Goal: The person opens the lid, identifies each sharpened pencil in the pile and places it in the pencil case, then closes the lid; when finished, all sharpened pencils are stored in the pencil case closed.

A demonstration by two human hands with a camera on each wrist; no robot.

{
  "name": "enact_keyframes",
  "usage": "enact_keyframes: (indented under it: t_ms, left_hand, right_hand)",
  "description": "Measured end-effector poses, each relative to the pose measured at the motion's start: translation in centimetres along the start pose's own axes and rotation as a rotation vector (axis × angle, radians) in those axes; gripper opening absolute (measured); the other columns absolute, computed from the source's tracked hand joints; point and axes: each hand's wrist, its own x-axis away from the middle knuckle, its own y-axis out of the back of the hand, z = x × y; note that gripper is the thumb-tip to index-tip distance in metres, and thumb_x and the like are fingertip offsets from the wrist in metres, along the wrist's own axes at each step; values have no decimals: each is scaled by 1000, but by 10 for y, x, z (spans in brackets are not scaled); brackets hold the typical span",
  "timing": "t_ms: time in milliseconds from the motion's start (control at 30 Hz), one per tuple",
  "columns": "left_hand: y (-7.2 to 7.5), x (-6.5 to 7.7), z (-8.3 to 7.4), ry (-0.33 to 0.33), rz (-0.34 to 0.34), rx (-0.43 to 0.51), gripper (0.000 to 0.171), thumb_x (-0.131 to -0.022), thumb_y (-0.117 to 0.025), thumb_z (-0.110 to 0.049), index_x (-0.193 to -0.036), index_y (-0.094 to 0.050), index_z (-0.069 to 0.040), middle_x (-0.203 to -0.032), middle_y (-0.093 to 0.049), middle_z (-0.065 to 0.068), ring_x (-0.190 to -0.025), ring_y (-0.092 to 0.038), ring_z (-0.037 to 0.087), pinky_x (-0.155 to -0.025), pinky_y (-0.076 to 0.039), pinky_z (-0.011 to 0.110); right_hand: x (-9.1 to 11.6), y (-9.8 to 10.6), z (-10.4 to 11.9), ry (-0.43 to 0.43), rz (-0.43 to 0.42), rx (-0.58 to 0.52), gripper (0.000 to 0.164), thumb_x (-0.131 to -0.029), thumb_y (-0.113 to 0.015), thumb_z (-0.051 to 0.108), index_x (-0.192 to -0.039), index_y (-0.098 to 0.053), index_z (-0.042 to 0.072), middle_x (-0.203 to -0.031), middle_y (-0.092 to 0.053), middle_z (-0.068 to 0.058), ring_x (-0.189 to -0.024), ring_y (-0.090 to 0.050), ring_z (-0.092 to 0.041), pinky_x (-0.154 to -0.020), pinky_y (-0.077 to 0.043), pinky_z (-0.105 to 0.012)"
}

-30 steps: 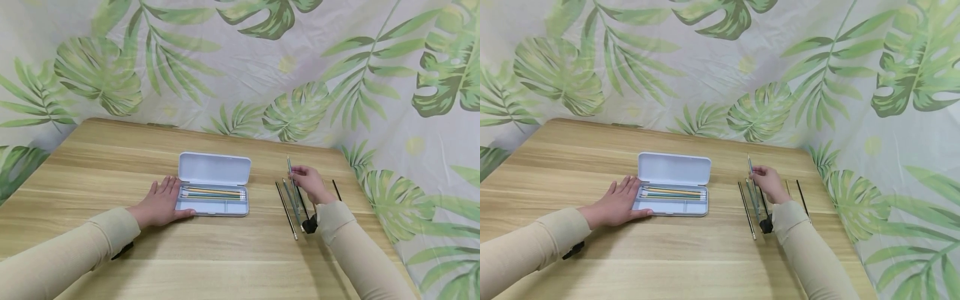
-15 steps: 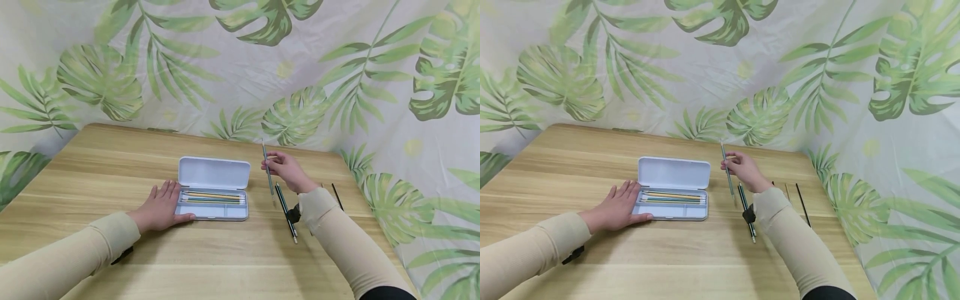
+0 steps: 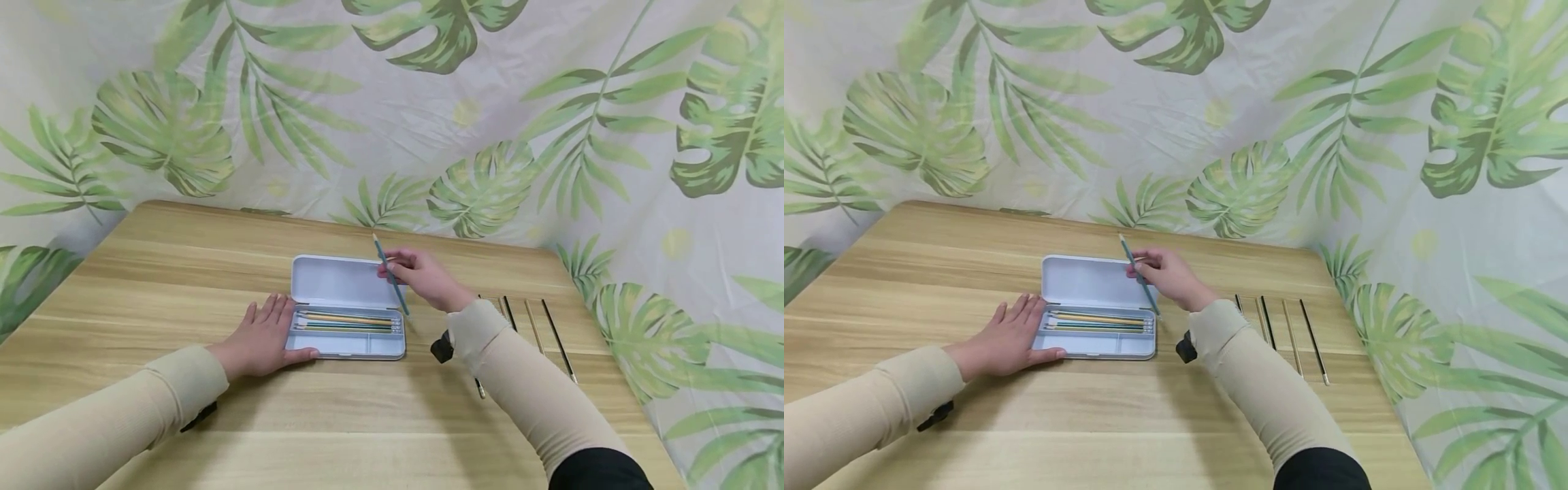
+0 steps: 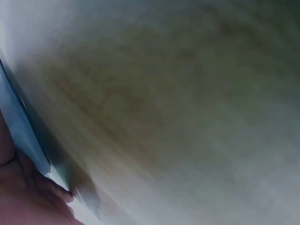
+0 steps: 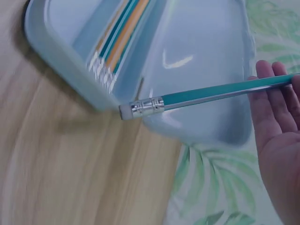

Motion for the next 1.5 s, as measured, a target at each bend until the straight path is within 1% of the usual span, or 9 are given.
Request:
enact_keyframes:
  t_ms: [267,533,767,933,1000,1100,1200,1300,1500]
  left_hand:
    - [1,0,0,5,5,9,118,-91,-58,-75,-154,-22,18,-159,-20,41,-150,-11,56,-116,-7,73]
    - [3,1,1,-2,6,12,118,-91,-57,-75,-154,-22,18,-159,-20,42,-150,-11,56,-116,-6,72]
    - [3,1,2,-2,-5,-4,117,-91,-58,-75,-154,-23,18,-159,-20,41,-150,-12,55,-116,-7,72]
    - [1,1,3,-2,-4,2,117,-92,-58,-74,-154,-22,18,-159,-20,41,-150,-11,55,-116,-7,72]
    - [1,1,3,0,1,7,117,-92,-57,-75,-154,-22,18,-159,-20,42,-150,-11,55,-116,-6,72]
    - [0,1,2,5,7,13,118,-91,-57,-75,-154,-21,18,-160,-20,41,-151,-11,55,-116,-6,72]
    - [0,2,2,11,9,14,118,-91,-57,-75,-154,-21,17,-160,-20,41,-151,-11,55,-116,-6,72]
    - [0,2,3,8,5,10,117,-91,-57,-75,-154,-21,17,-159,-20,41,-151,-11,55,-116,-6,72]
    - [-1,2,3,6,6,6,118,-91,-57,-76,-154,-21,18,-160,-20,41,-151,-11,55,-116,-6,72]
  right_hand:
    - [-12,-23,-4,19,60,44,33,-108,-48,-1,-140,-55,-9,-124,-69,-24,-119,-67,-31,-99,-53,-38]
    - [-13,-32,-6,-18,126,164,31,-109,-51,4,-137,-61,-3,-119,-72,-15,-112,-69,-22,-96,-54,-34]
    - [-16,-42,-6,-1,201,283,31,-108,-52,5,-137,-61,-3,-114,-74,-14,-107,-71,-22,-91,-54,-30]
    - [-20,-50,-11,11,236,374,29,-107,-54,5,-133,-65,-3,-112,-75,-13,-102,-71,-20,-87,-54,-27]
    - [-21,-54,-15,27,241,406,27,-106,-55,5,-130,-66,-3,-110,-75,-13,-99,-71,-18,-86,-53,-25]
    - [-21,-59,-19,42,245,417,25,-105,-57,2,-127,-68,-4,-107,-75,-14,-97,-71,-18,-85,-53,-23]
    - [-22,-63,-22,42,248,391,23,-104,-58,-1,-124,-68,-6,-105,-75,-16,-96,-72,-21,-83,-55,-23]
    - [-22,-66,-26,17,250,363,22,-103,-58,-3,-123,-68,-8,-108,-75,-18,-98,-73,-23,-85,-55,-23]
    - [-22,-67,-33,2,224,421,21,-103,-59,0,-119,-71,-5,-110,-75,-13,-97,-68,-12,-88,-52,-21]
